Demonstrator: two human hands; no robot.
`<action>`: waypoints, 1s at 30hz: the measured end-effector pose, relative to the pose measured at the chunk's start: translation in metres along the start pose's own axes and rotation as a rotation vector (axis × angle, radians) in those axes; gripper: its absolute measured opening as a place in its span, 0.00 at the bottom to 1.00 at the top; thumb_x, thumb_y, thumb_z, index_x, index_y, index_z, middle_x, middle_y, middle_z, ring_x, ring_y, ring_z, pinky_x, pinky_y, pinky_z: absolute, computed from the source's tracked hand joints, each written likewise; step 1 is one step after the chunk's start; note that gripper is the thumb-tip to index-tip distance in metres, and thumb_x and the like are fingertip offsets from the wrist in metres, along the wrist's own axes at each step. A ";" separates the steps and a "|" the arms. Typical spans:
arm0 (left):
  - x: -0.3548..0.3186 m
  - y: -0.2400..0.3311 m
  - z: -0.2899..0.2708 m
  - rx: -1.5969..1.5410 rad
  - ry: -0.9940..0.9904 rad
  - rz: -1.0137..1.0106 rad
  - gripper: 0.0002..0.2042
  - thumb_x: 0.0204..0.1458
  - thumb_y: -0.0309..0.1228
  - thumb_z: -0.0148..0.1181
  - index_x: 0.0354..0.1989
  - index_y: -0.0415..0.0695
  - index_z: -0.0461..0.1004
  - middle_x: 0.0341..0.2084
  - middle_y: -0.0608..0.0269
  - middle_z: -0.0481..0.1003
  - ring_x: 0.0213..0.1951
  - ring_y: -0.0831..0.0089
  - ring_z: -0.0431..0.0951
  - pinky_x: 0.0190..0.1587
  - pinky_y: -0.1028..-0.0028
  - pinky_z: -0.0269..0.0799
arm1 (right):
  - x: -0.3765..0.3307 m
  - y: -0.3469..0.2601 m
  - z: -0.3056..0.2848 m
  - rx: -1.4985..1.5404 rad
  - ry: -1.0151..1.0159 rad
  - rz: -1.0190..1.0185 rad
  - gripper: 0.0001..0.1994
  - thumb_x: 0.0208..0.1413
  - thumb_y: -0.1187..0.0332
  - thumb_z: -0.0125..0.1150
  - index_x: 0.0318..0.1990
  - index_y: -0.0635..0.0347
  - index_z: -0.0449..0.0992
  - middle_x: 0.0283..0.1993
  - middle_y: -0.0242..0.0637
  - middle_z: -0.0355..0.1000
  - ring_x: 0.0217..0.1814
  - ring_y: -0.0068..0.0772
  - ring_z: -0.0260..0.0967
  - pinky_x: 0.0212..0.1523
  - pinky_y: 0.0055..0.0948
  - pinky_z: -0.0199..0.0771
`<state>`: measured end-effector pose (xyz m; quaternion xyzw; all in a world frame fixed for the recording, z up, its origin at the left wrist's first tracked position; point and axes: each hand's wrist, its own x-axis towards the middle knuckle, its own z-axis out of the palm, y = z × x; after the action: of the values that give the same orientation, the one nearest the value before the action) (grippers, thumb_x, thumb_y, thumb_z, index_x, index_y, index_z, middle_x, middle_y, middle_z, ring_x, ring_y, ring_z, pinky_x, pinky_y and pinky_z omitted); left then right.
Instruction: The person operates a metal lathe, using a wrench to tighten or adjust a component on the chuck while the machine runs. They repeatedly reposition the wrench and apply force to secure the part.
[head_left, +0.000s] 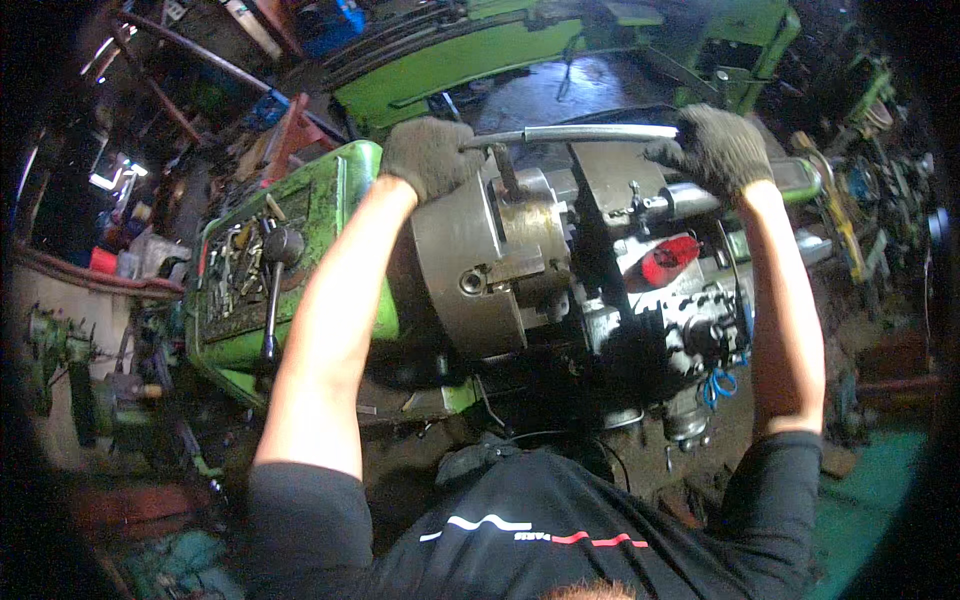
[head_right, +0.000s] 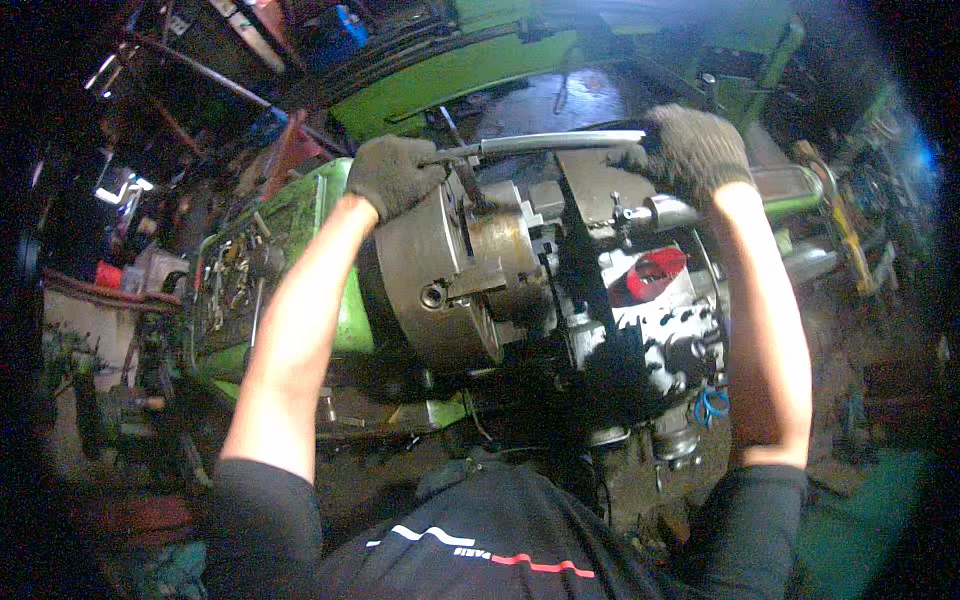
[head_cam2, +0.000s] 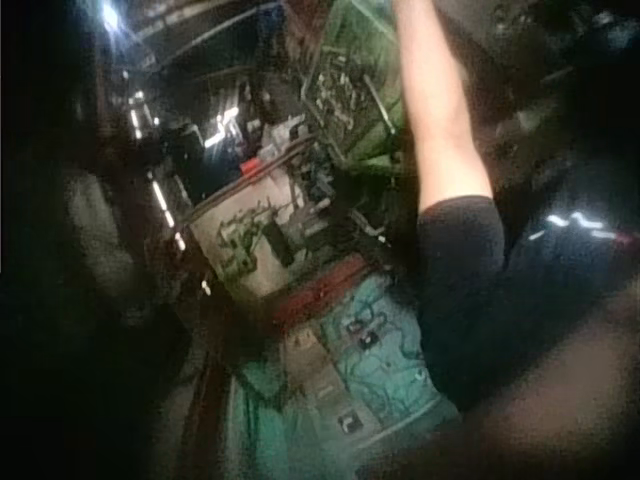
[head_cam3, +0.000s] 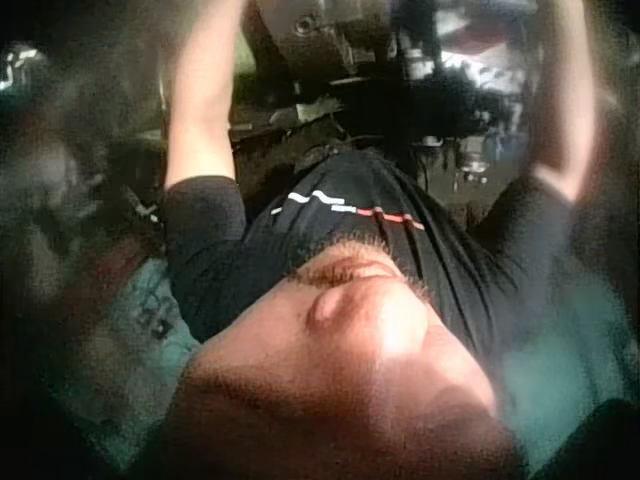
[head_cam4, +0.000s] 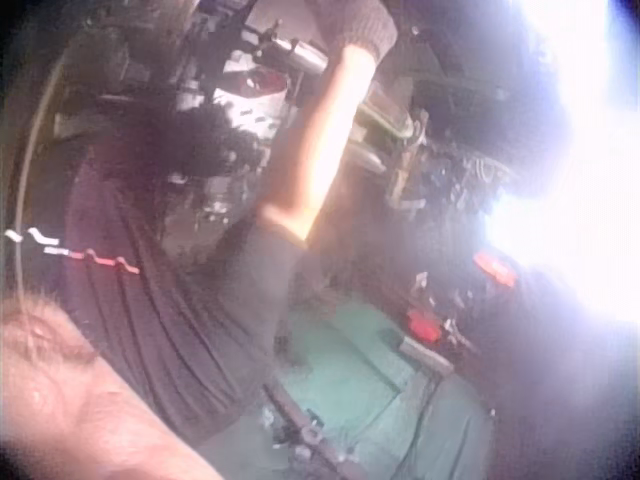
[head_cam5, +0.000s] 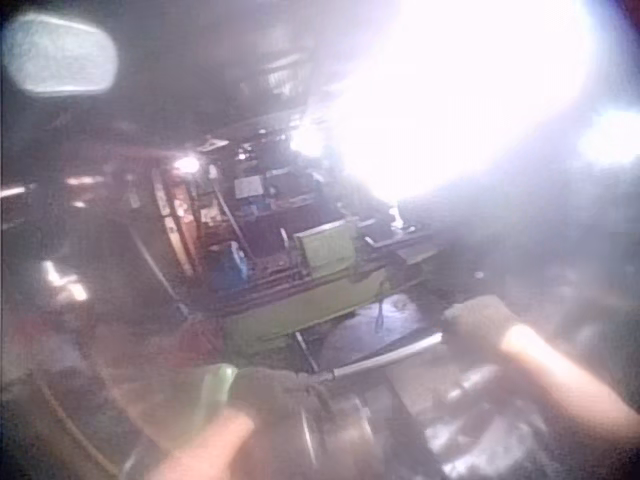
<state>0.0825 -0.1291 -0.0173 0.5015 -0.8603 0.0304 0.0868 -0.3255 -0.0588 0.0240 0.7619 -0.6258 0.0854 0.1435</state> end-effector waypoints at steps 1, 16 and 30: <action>0.010 -0.012 0.002 -0.009 -0.010 0.074 0.16 0.55 0.51 0.63 0.34 0.52 0.85 0.34 0.49 0.85 0.40 0.45 0.86 0.44 0.49 0.81 | -0.029 -0.019 -0.018 0.007 -0.025 0.047 0.26 0.63 0.39 0.68 0.45 0.56 0.79 0.43 0.49 0.81 0.47 0.60 0.81 0.47 0.56 0.79; 0.067 -0.026 0.031 0.046 0.059 0.442 0.10 0.53 0.43 0.62 0.39 0.59 0.87 0.38 0.56 0.87 0.43 0.52 0.89 0.46 0.52 0.83 | -0.146 -0.140 -0.114 0.068 -0.322 0.462 0.22 0.64 0.48 0.70 0.49 0.61 0.83 0.44 0.55 0.82 0.48 0.61 0.82 0.49 0.53 0.79; 0.100 -0.012 0.031 0.088 0.060 0.635 0.10 0.56 0.47 0.63 0.43 0.64 0.87 0.39 0.61 0.88 0.44 0.53 0.89 0.49 0.53 0.84 | -0.184 -0.271 -0.119 0.003 -0.239 0.620 0.07 0.62 0.66 0.63 0.43 0.58 0.79 0.40 0.54 0.82 0.48 0.65 0.82 0.48 0.56 0.81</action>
<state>0.0410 -0.2248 -0.0308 0.2100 -0.9688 0.1077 0.0763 -0.0921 0.1986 0.0493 0.5399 -0.8402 0.0360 0.0350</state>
